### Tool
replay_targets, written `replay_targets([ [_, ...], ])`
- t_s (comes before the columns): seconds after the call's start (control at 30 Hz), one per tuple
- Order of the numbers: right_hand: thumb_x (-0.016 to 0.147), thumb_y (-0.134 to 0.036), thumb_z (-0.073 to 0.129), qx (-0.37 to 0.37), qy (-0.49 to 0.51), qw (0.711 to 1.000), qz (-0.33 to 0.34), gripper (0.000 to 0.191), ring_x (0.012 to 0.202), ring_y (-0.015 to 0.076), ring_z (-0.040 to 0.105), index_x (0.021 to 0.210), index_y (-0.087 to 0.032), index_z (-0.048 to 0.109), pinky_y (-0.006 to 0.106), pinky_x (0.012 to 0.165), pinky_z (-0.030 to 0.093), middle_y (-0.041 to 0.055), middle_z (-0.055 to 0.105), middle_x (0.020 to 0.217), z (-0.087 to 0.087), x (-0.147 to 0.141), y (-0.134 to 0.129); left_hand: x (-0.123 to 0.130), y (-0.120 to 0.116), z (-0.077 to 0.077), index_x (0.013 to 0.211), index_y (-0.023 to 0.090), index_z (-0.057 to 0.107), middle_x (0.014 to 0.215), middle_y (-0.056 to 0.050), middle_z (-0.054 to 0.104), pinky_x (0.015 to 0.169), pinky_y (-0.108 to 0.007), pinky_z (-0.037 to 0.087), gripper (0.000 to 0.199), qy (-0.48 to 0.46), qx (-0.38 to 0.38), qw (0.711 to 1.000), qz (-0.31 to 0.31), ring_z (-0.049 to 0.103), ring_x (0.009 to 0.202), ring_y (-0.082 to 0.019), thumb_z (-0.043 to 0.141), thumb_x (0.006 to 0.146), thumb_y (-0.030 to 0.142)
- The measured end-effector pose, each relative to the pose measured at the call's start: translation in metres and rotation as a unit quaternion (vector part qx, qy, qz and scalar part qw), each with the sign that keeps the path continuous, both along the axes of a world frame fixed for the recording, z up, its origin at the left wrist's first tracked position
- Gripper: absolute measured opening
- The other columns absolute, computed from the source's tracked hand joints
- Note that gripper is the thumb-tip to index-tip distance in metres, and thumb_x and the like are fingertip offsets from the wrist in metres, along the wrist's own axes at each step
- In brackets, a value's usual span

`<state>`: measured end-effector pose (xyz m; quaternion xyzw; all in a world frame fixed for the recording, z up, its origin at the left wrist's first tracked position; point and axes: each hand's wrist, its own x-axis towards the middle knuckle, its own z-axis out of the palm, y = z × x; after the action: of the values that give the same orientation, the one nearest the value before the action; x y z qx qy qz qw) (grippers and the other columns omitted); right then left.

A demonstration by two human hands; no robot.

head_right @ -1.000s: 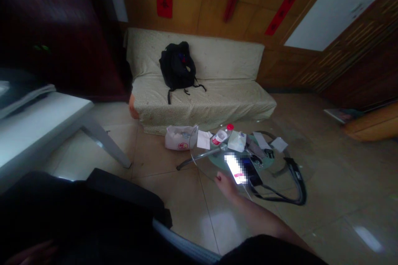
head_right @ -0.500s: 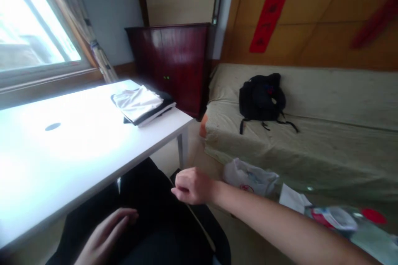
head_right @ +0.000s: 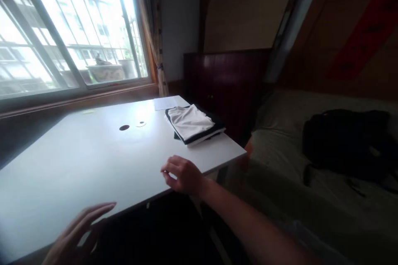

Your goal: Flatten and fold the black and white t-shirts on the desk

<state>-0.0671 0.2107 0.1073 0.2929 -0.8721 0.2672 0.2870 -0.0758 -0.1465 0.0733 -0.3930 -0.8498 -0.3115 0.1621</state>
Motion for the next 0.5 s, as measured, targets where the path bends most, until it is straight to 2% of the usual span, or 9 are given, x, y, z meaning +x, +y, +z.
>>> replay_targets([
  [0.13, 0.092, -0.012, 0.058, -0.001, -0.027, 0.999, 0.023, 0.036, 0.101, 0.0214, 0.063, 0.126, -0.023, 0.061, 0.04, 0.092, 0.056, 0.0072, 0.065, 0.109, 0.008, -0.05, -0.004, -0.048, -0.04, 0.006, 0.15, 0.036, 0.048, 0.148, -0.006, 0.059, 0.104, -0.042, 0.057, 0.051, 0.062, -0.065, 0.994, 0.057, 0.062, 0.13, -0.028, 0.054, 0.1, 0.043],
  [0.23, 0.093, -0.014, 0.06, 0.022, -0.044, 0.998, 0.049, 0.044, 0.113, 0.0244, 0.061, 0.136, -0.024, 0.056, 0.047, 0.099, 0.055, 0.0096, 0.063, 0.12, 0.006, -0.087, -0.012, -0.085, -0.057, 0.007, 0.155, 0.035, 0.042, 0.156, -0.007, 0.051, 0.109, -0.048, 0.053, 0.056, 0.095, -0.121, 0.984, 0.087, 0.054, 0.139, -0.03, 0.053, 0.101, 0.045],
  [0.37, 0.093, -0.013, 0.062, 0.06, -0.058, 0.994, 0.071, 0.04, 0.112, 0.0251, 0.061, 0.132, -0.023, 0.061, 0.047, 0.097, 0.056, 0.01, 0.064, 0.118, -0.008, -0.127, -0.025, -0.125, -0.063, 0.005, 0.156, 0.034, 0.041, 0.16, -0.006, 0.046, 0.113, -0.05, 0.048, 0.056, 0.078, -0.182, 0.978, 0.071, 0.045, 0.146, -0.03, 0.053, 0.102, 0.045],
  [0.5, 0.091, -0.012, 0.063, 0.063, -0.053, 0.993, 0.084, 0.036, 0.108, 0.0251, 0.061, 0.125, -0.022, 0.064, 0.047, 0.095, 0.057, 0.0098, 0.064, 0.115, -0.025, -0.15, -0.034, -0.157, -0.056, 0.004, 0.157, 0.033, 0.039, 0.163, -0.005, 0.042, 0.119, -0.053, 0.04, 0.056, 0.041, -0.22, 0.973, 0.05, 0.038, 0.15, -0.03, 0.049, 0.104, 0.047],
])
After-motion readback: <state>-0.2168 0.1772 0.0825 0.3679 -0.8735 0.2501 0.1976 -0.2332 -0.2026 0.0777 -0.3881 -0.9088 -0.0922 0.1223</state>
